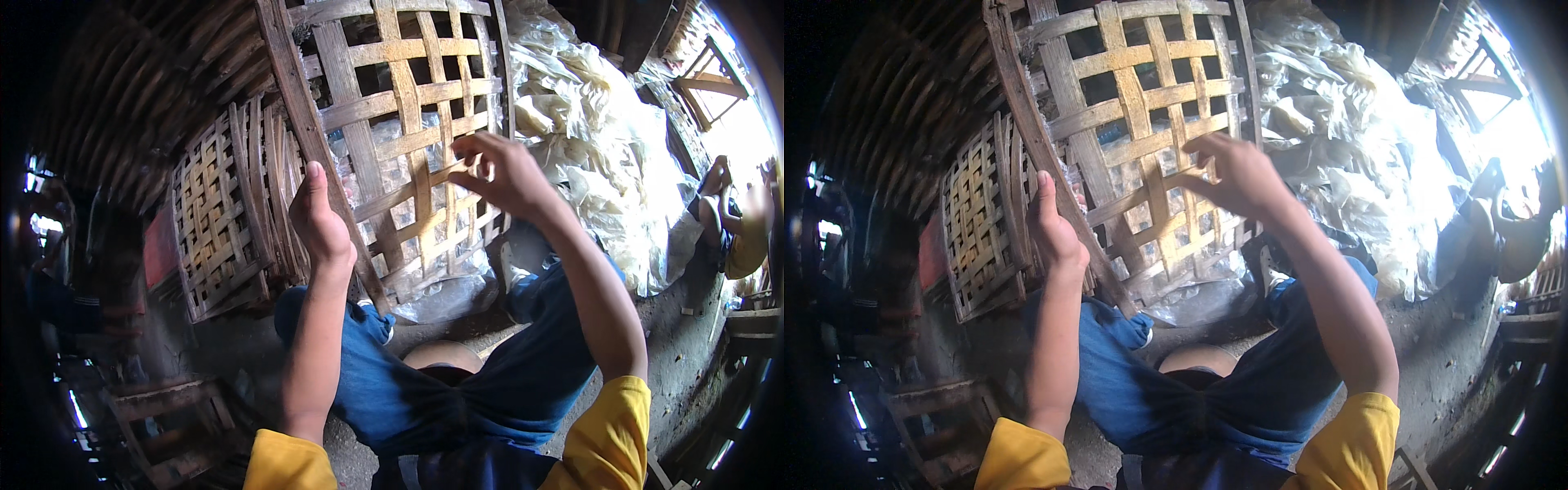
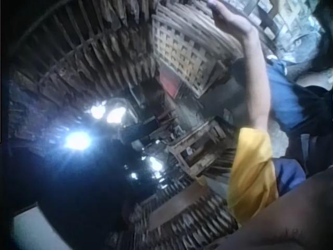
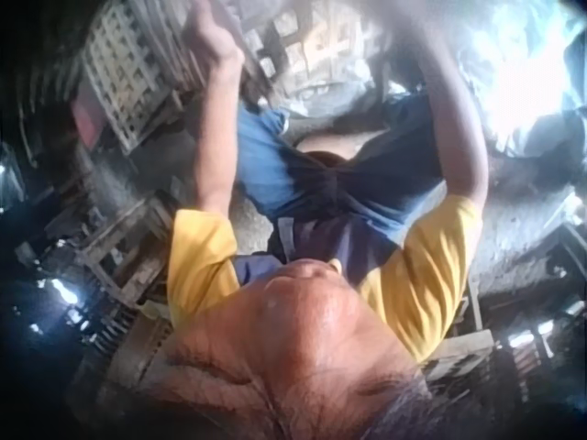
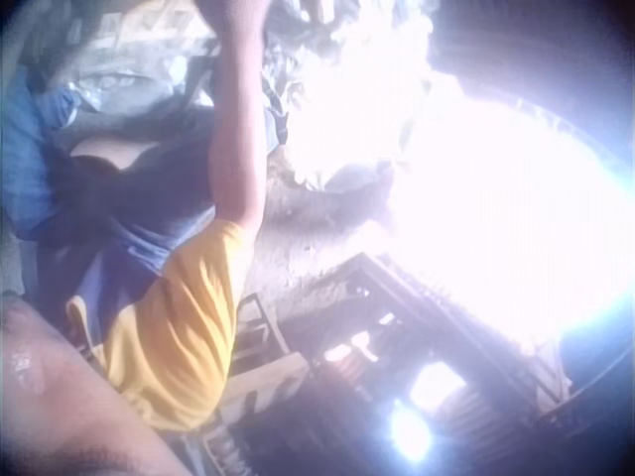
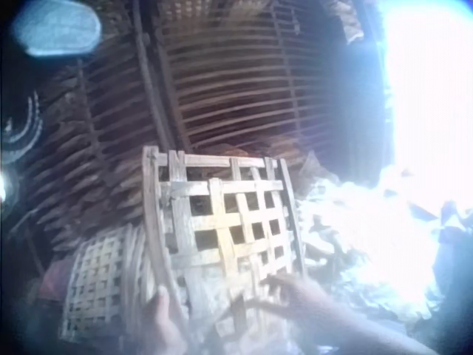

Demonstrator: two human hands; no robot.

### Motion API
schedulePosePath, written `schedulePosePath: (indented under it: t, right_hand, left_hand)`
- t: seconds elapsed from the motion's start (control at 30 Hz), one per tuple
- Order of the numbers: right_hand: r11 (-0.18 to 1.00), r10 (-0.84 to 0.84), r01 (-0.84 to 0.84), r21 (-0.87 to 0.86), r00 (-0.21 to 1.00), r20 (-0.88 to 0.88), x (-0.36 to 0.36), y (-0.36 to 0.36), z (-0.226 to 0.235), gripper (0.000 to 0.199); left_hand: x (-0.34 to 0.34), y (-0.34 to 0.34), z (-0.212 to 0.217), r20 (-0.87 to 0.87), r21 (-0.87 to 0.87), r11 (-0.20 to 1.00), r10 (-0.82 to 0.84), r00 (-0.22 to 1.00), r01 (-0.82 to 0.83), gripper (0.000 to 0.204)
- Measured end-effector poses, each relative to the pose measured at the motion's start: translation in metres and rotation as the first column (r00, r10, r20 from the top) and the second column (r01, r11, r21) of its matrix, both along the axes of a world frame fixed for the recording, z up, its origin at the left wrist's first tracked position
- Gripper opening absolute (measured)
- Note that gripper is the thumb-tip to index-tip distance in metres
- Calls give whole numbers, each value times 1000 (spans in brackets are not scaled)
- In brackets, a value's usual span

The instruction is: The person sits on the floor and assembles a wooden lattice frame by hand, inserting slats into a grid pattern. They handle plastic-wrapped materials and place the finished lattice onto a stack of similar items.

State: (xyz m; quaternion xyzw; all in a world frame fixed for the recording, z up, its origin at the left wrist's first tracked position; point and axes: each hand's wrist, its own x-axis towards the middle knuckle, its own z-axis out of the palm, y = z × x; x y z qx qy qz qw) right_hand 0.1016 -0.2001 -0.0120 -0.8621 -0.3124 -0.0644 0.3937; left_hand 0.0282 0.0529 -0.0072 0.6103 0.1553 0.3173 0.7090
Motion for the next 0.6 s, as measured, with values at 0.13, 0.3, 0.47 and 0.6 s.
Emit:
schedulePosePath:
  t: [0.13, 0.3, 0.47, 0.6]
  right_hand:
    - [998, -41, 27, 64, 971, 236, -35, 47, -1, 53]
    - [982, 174, -122, -141, 868, 465, -51, 86, 0, 73]
    - [957, 166, -14, -290, 845, 508, -51, 74, -6, 74]
    - [930, 126, 54, -363, 881, 455, -40, 38, -13, 74]
  left_hand:
    - [-1, -10, 10, -90, -127, 991, -50, 995, 38, 49]
    - [0, -1, -1, -137, -364, 919, -213, 967, 151, 58]
    - [-3, -7, -18, -15, -432, 806, -456, 890, 406, 69]
    - [1, -32, -16, -64, -464, 854, -298, 952, 236, 56]
